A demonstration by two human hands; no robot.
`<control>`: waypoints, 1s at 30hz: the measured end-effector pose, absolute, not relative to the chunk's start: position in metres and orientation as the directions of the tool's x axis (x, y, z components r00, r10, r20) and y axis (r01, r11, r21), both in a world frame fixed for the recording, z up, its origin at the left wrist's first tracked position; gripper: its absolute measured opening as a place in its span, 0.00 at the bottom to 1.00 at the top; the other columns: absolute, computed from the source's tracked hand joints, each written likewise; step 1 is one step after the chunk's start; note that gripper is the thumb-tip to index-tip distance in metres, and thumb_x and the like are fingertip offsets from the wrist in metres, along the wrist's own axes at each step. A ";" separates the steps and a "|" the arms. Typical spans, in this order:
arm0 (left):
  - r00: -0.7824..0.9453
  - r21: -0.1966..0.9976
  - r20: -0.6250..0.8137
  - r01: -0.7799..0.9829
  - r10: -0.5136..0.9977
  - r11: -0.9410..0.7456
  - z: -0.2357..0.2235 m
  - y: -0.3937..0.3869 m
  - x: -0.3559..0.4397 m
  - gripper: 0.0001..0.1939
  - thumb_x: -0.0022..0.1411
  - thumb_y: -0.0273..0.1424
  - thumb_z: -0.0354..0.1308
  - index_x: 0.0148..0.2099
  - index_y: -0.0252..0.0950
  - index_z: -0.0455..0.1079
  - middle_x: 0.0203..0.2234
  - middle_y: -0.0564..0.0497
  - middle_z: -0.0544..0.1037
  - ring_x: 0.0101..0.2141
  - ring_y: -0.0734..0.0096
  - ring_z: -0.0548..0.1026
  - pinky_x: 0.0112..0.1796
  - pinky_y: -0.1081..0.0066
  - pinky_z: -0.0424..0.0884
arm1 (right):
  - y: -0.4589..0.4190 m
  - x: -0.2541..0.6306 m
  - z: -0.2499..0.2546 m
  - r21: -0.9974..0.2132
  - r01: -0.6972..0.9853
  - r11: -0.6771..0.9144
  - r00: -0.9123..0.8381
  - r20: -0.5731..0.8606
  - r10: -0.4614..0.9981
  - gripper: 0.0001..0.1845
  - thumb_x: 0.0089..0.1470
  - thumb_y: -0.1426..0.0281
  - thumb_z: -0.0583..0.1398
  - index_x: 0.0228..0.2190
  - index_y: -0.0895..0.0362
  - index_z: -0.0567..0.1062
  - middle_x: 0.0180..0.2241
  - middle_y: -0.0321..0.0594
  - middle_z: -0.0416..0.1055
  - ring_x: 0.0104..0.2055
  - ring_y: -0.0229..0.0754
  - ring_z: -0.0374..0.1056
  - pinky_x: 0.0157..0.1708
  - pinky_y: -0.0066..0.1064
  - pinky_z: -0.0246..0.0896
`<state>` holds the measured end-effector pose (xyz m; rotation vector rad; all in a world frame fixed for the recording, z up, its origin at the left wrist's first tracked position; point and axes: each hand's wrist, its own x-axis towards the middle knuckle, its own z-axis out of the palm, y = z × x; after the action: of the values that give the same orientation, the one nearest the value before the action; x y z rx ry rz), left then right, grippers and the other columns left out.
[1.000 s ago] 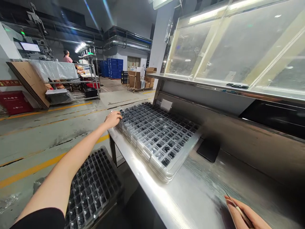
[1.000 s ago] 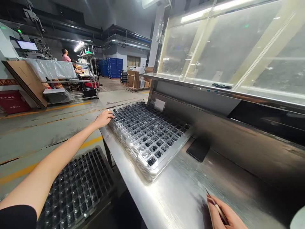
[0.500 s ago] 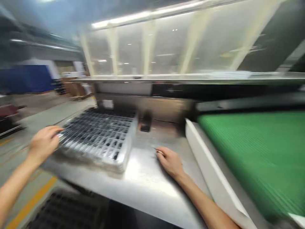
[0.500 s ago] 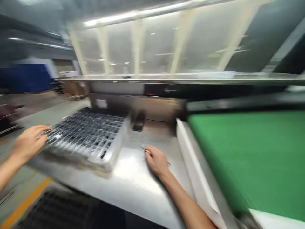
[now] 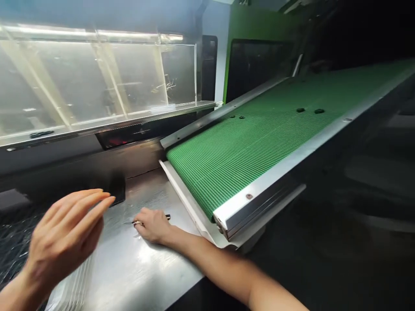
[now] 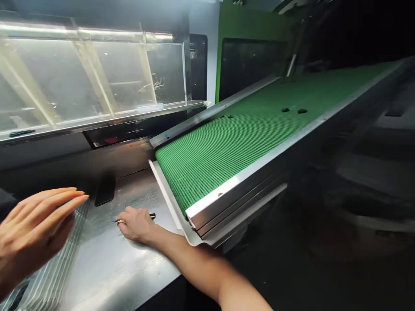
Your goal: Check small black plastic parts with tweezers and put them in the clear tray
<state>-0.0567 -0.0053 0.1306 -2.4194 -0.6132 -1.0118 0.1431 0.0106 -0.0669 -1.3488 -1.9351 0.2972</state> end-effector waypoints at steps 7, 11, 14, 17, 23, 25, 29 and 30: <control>0.598 -0.210 0.801 0.291 0.006 -0.933 0.069 -0.022 0.043 0.35 0.66 0.21 0.59 0.71 0.54 0.71 0.46 0.47 0.86 0.45 0.50 0.85 0.47 0.49 0.79 | 0.023 0.149 -0.062 -0.673 0.599 0.434 -0.045 0.512 0.858 0.11 0.67 0.63 0.62 0.44 0.53 0.82 0.43 0.42 0.79 0.40 0.51 0.75 0.41 0.39 0.70; 0.507 -0.102 0.857 0.346 0.095 -0.933 0.036 -0.019 0.038 0.28 0.67 0.18 0.60 0.63 0.50 0.76 0.43 0.46 0.84 0.42 0.54 0.83 0.45 0.54 0.77 | 0.017 0.157 -0.047 -0.794 0.388 0.467 0.146 0.554 0.820 0.16 0.75 0.62 0.53 0.52 0.53 0.79 0.47 0.42 0.78 0.45 0.44 0.74 0.50 0.35 0.70; 0.419 0.089 0.872 0.374 0.254 -0.923 0.012 -0.012 0.017 0.20 0.69 0.20 0.60 0.58 0.46 0.76 0.42 0.46 0.81 0.41 0.58 0.81 0.44 0.58 0.77 | 0.012 0.158 -0.042 -0.845 0.215 0.490 0.278 0.534 0.798 0.26 0.80 0.57 0.45 0.60 0.56 0.74 0.43 0.42 0.76 0.42 0.42 0.72 0.47 0.33 0.69; 0.273 0.401 0.808 0.393 0.522 -0.827 -0.017 -0.001 -0.001 0.09 0.72 0.26 0.58 0.51 0.42 0.75 0.40 0.47 0.79 0.39 0.62 0.78 0.39 0.63 0.75 | 0.011 0.154 -0.048 -0.858 0.083 0.506 0.296 0.506 0.810 0.27 0.79 0.54 0.47 0.61 0.56 0.73 0.37 0.38 0.73 0.37 0.41 0.70 0.41 0.31 0.67; -0.020 0.912 0.388 0.154 0.921 -0.381 -0.052 0.018 -0.008 0.09 0.69 0.37 0.62 0.48 0.39 0.72 0.31 0.53 0.74 0.25 0.73 0.67 0.26 0.73 0.62 | 0.014 0.145 -0.060 -0.881 -0.020 0.473 0.296 0.447 0.844 0.20 0.73 0.55 0.59 0.53 0.56 0.80 0.28 0.31 0.64 0.28 0.38 0.60 0.31 0.31 0.57; -0.027 0.945 0.324 0.068 0.946 -0.321 -0.053 0.020 -0.007 0.11 0.67 0.37 0.64 0.48 0.38 0.72 0.32 0.54 0.74 0.25 0.75 0.65 0.26 0.74 0.59 | 0.013 0.146 -0.059 -0.883 -0.023 0.469 0.310 0.440 0.843 0.19 0.72 0.55 0.60 0.51 0.56 0.81 0.27 0.31 0.61 0.27 0.38 0.56 0.29 0.31 0.53; 0.023 0.959 0.277 0.062 0.961 -0.277 -0.054 0.018 -0.006 0.10 0.67 0.36 0.64 0.47 0.38 0.74 0.33 0.53 0.75 0.26 0.74 0.67 0.27 0.74 0.59 | 0.007 0.149 -0.054 -0.876 -0.007 0.482 0.317 0.456 0.832 0.20 0.73 0.53 0.60 0.41 0.56 0.82 0.26 0.33 0.62 0.27 0.39 0.56 0.29 0.32 0.51; 0.032 0.961 0.266 0.067 0.963 -0.268 -0.054 0.017 -0.005 0.10 0.67 0.37 0.65 0.47 0.38 0.74 0.32 0.53 0.75 0.26 0.74 0.67 0.28 0.74 0.60 | 0.005 0.150 -0.053 -0.872 -0.003 0.490 0.315 0.464 0.828 0.22 0.73 0.52 0.59 0.39 0.56 0.81 0.26 0.33 0.62 0.27 0.39 0.56 0.29 0.32 0.51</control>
<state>-0.0053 0.0168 -0.0543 -2.5752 -1.9335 -2.3710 0.1498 0.0048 -0.0531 -0.9106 -1.1239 0.6604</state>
